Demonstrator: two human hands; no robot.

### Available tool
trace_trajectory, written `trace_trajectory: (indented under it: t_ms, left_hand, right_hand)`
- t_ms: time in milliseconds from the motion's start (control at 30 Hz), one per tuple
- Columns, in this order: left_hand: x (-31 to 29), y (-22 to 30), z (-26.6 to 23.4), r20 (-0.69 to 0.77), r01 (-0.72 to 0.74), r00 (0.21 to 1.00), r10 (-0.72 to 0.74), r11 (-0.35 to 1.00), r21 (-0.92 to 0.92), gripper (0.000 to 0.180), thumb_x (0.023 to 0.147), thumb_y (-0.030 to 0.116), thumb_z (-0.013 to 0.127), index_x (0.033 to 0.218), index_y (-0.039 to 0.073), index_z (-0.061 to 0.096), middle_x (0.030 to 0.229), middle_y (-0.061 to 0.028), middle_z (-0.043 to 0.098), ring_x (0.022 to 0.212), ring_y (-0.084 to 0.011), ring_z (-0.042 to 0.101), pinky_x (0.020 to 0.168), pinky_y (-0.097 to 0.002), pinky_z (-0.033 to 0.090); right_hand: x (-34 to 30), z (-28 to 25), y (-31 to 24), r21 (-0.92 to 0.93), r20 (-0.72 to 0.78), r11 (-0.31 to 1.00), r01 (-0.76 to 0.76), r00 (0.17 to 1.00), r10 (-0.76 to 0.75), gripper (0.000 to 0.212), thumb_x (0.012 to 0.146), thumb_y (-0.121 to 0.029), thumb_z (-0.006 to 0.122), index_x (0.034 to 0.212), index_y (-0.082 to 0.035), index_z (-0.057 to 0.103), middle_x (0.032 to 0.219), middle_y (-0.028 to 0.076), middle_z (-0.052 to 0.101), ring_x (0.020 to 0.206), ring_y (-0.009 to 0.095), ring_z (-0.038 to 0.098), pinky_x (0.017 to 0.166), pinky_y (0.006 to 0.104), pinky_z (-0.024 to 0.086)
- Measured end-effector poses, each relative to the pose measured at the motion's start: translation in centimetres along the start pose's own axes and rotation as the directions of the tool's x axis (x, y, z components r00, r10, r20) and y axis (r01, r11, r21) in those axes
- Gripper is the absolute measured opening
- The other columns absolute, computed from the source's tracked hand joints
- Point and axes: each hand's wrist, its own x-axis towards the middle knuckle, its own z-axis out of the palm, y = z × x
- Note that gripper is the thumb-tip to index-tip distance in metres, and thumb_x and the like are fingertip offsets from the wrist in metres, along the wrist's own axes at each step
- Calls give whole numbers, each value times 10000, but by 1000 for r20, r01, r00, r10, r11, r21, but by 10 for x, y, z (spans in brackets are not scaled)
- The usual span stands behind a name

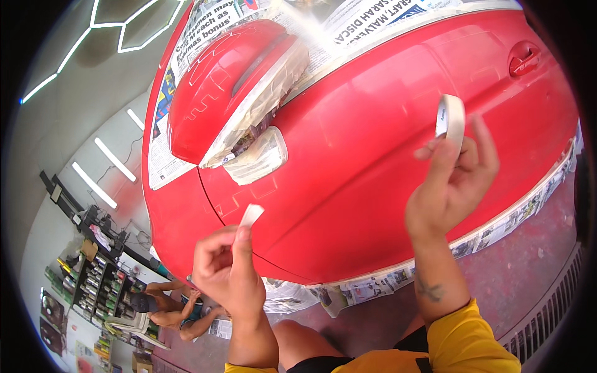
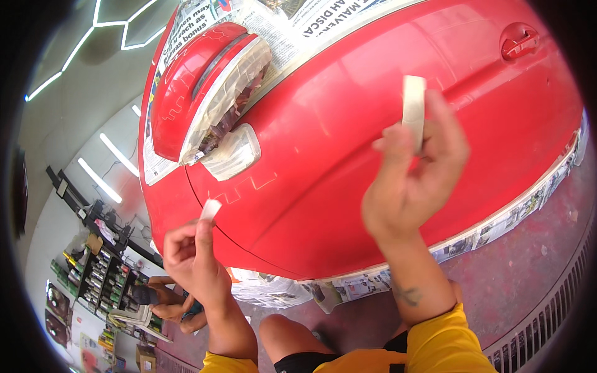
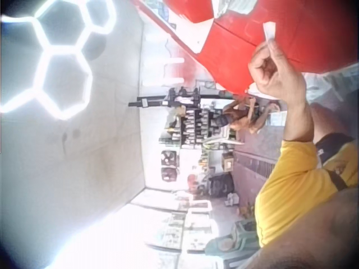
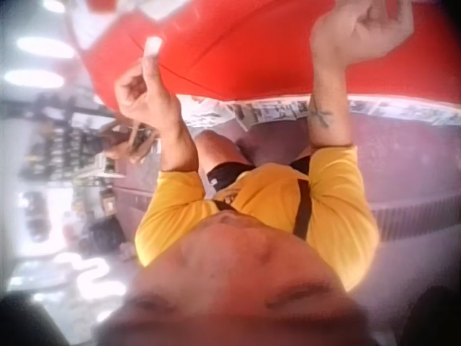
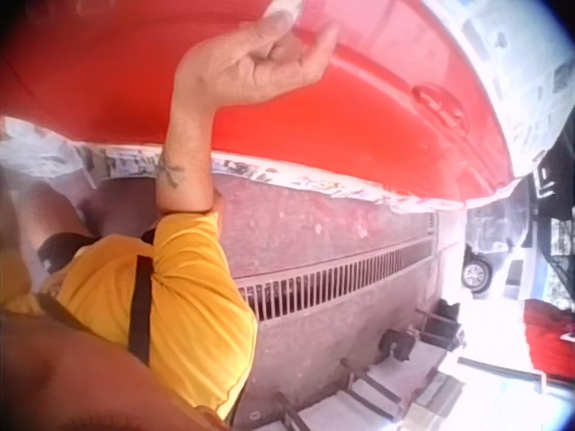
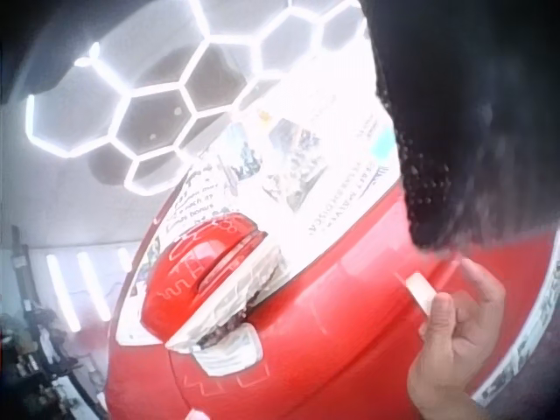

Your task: The person applies masking tape to a red car's side mirror and door area, securing newspaper over the mirror and along the door edge. They smooth the tape and newspaper to ensure coverage, preparing the surface for painting or detailing.

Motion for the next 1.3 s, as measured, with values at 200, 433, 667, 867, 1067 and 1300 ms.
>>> trace_trajectory:
  t_ms: [200,433,667,867,1067,1300]
  left_hand:
    - [42,-36,32,202,281,950,-237,933,-226,99,1016,36,770,1047,14,679,968,-87,770,817,-99,653,798,-247,522]
    - [30,-69,83,47,388,911,-409,816,-428,115,1040,97,756,1118,21,721,987,-63,782,806,-101,681,705,-255,498]
    - [45,-72,120,-139,455,810,-570,760,-464,239,1042,160,759,1193,-25,745,993,-77,790,788,-122,724,603,-249,496]
    - [48,-92,129,-258,296,857,-445,837,-460,169,1019,93,774,1103,-49,737,917,-99,775,771,-124,722,648,-267,555]
    - [51,-90,132,-306,251,859,-411,858,-447,165,1007,27,765,904,0,640,833,-100,755,721,-121,711,671,-266,589]
    - [39,-92,90,-291,256,879,-377,890,-377,176,1008,36,770,925,25,615,803,-85,724,652,-117,671,604,-245,530]
  right_hand:
    - [6,26,-9,-140,606,989,-38,787,116,240,924,-330,826,961,-94,799,903,109,678,846,336,672,804,490,480]
    - [16,75,22,-242,739,970,20,652,171,129,915,-208,785,905,-80,799,857,148,734,833,386,735,800,525,513]
    - [5,109,43,-372,553,824,428,815,-174,94,841,-229,845,873,-146,814,989,43,597,958,269,558,865,457,415]
    - [-5,116,51,-389,459,819,422,860,-225,115,811,-219,864,885,-159,800,963,32,582,959,256,547,836,457,385]
    - [-15,99,61,-303,476,764,570,785,-397,329,803,-224,828,1132,-212,826,965,27,563,931,239,557,828,446,368]
    - [-10,108,49,-334,627,703,627,705,-331,331,876,-237,698,1166,-108,792,951,94,568,957,278,556,839,450,414]
